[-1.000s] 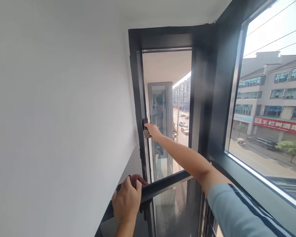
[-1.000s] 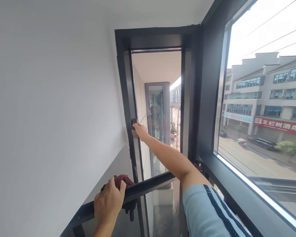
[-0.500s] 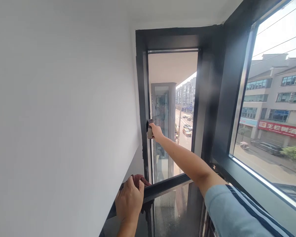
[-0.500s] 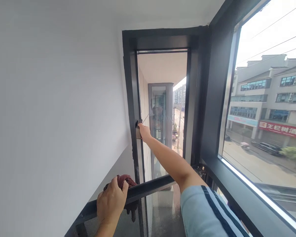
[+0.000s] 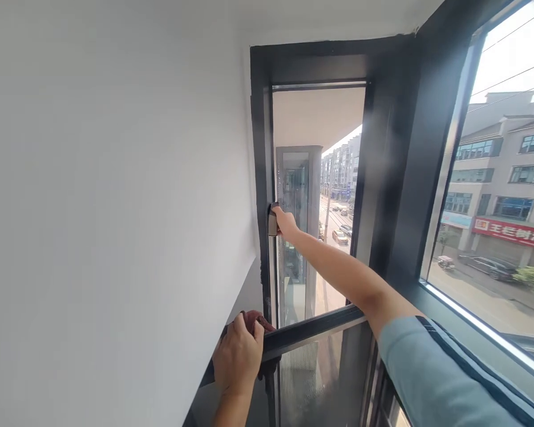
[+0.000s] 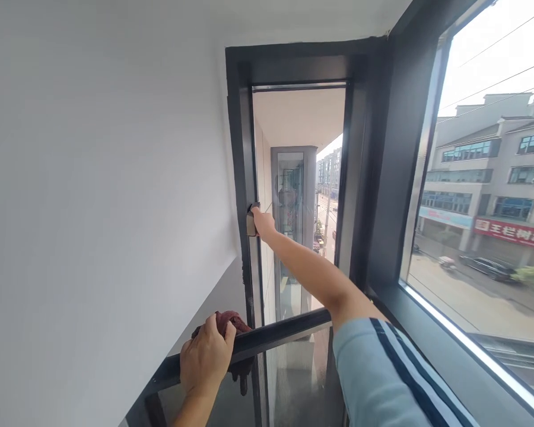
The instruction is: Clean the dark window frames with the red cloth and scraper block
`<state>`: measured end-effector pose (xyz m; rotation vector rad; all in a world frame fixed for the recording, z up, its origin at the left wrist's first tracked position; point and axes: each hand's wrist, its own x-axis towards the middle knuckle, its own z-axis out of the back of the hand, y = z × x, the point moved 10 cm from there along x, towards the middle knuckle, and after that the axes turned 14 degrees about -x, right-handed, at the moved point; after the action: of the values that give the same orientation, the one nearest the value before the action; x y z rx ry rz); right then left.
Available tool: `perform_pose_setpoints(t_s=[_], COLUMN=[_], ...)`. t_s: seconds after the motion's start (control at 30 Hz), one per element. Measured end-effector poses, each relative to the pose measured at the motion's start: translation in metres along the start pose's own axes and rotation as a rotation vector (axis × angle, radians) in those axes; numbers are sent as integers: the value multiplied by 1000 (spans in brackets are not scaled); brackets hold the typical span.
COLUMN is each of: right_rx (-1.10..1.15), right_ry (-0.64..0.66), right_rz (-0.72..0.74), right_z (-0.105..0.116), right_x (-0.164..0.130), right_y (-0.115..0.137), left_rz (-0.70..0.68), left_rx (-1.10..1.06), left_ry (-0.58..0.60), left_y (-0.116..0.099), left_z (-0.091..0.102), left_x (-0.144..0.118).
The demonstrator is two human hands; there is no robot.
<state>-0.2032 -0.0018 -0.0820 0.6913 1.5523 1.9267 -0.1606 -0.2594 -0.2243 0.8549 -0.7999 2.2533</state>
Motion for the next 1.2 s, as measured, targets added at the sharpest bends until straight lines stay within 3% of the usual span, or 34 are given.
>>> perform_pose_setpoints(t_s=[0.07, 0.2, 0.27, 0.33, 0.5, 0.57, 0.63, 0.77, 0.83, 0.9, 1.07, 1.13, 1.2], right_rx=[-27, -100, -109, -93, 33, 55, 34, -69, -99, -90, 31, 45, 25], right_ry=[25, 141, 176, 178, 72, 42, 41, 138, 189, 200, 98, 76, 86], right_rz=[-99, -331, -365, -350, -75, -15, -40, -263, -347, -346, -122, -108, -169], right_z=[-10, -46, -55, -52, -12, -3, -7, -41, -52, -51, -21, -19, -27], right_x=[-13, -67, -76, -70, -15, -5, -16, -74, -89, -83, -21, -14, -25], right_y=[-38, -159, -184, -167, -16, 13, -5, -121, -155, -141, -14, -11, -52], left_rz=[-1, -27, -37, -38, 8, 11, 4, 1, -3, 2, 24, 19, 11], left_rx=[-5, -26, -30, -34, -22, -17, -18, -23, -36, -43, -44, -37, -23], left_ry=[7, -25, -50, -53, 17, 28, 20, -20, -32, -24, 22, 23, 13], left_y=[-1, -2, -2, -2, -3, -4, -5, -2, -3, -4, -5, -5, -5], left_z=[-1, -1, 0, 0, -1, 0, 1, 1, 2, 3, 4, 4, 3], left_x=[-1, -2, -2, -1, 3, 4, 3, 0, -1, -1, 1, 1, 1])
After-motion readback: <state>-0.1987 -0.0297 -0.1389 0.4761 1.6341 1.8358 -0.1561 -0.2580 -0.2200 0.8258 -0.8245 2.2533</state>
